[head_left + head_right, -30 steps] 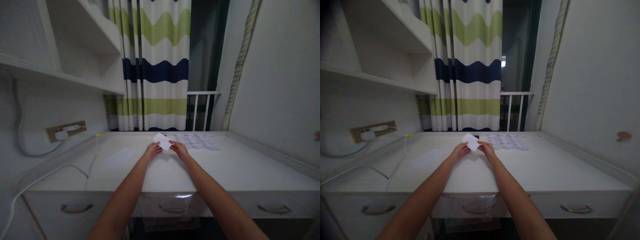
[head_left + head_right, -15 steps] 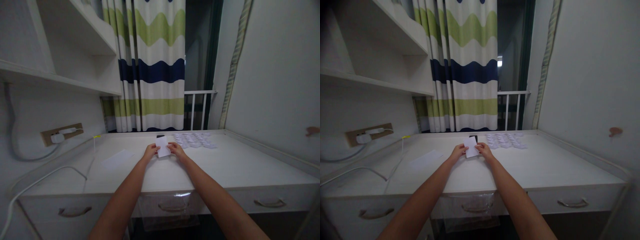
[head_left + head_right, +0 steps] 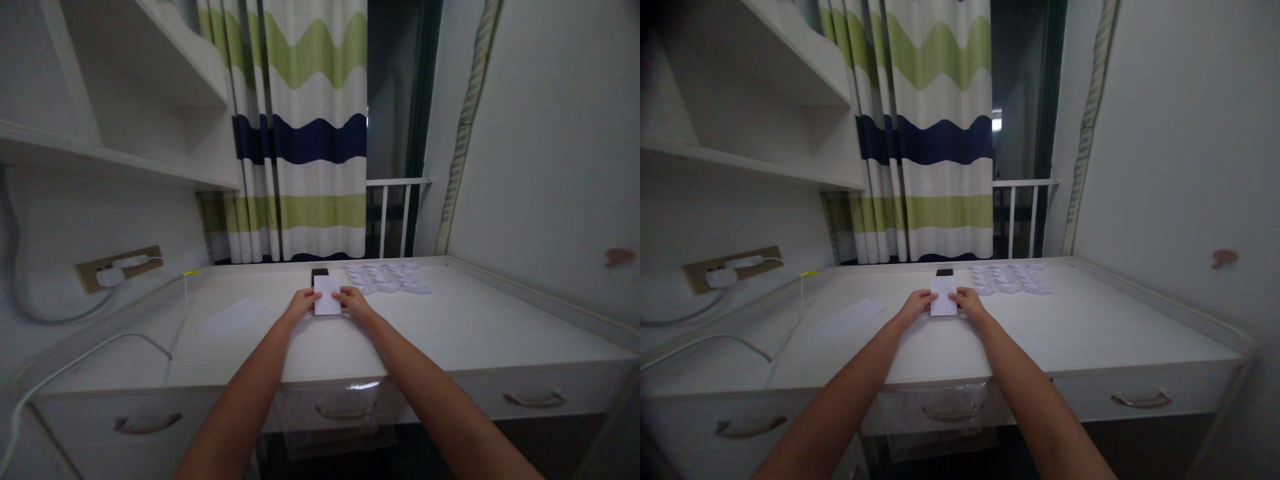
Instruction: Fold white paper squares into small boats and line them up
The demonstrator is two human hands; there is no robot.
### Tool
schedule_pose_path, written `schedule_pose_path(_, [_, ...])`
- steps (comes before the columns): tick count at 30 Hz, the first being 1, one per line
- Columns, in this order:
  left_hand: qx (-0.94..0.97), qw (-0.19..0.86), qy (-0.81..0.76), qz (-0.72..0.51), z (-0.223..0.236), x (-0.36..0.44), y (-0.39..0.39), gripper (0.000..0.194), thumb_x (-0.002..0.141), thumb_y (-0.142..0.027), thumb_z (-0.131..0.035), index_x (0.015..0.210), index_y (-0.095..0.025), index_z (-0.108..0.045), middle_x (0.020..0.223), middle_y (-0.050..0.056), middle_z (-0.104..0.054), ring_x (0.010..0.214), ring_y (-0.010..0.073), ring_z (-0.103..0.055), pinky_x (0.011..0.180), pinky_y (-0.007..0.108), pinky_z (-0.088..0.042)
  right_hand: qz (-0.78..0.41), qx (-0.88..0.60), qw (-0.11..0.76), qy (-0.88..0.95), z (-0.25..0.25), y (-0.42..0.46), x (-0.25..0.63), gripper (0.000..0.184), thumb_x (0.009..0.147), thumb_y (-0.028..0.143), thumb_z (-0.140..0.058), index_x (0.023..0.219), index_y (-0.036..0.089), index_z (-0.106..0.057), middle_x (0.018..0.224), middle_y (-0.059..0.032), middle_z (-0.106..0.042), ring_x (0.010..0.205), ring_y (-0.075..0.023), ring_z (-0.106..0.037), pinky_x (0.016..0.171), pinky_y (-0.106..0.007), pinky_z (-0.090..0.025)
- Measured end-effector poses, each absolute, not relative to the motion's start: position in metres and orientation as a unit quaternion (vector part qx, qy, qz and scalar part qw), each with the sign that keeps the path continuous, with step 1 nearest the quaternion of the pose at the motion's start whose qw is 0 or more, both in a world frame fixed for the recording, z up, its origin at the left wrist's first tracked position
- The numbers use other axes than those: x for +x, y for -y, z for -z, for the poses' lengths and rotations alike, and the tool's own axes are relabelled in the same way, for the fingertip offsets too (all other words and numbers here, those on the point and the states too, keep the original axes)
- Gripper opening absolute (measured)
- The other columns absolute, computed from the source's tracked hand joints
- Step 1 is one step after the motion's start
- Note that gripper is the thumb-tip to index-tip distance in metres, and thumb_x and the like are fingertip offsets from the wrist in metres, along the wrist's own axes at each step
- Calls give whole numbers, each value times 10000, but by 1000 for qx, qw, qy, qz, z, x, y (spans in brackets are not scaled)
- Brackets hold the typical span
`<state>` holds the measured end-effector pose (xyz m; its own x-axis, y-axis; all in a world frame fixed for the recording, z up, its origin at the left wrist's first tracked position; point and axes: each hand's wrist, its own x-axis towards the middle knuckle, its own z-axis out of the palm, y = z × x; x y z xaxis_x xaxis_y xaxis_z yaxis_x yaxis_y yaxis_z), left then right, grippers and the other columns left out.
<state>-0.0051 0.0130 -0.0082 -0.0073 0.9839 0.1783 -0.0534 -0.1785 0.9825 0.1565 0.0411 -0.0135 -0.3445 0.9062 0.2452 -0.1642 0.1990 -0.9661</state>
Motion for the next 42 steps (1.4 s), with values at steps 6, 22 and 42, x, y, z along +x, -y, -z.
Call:
schedule_pose_path(6, [530, 455, -443, -562, 5, -5, -11, 267, 527, -322, -714, 662, -105, -639, 646, 55, -631, 583, 138, -559, 562, 257, -425, -580, -317, 496, 563, 7, -34, 157, 244, 515, 318, -718, 597, 134, -581, 575, -7, -596, 542, -114, -552, 561, -247, -456])
schedule_pose_path(22, [535, 453, -442, -560, 9, -8, -17, 276, 490, -321, -733, 621, -103, -626, 579, 35, -615, 563, 142, -561, 580, 271, -444, -570, -318, 504, 565, 8, -36, 158, 267, 457, 328, -739, 525, 141, -561, 514, 7, -563, 508, -111, -534, 556, -255, -456])
schedule_pose_path(42, [534, 430, -435, -583, 7, -10, -17, 246, 531, -330, -701, 615, -116, -614, 562, 16, -597, 557, 140, -554, 597, 281, -453, -563, -348, 468, 586, 9, -35, 159, 198, 559, 291, -680, 514, 143, -558, 445, 22, -504, 421, -78, -449, 464, -218, -375])
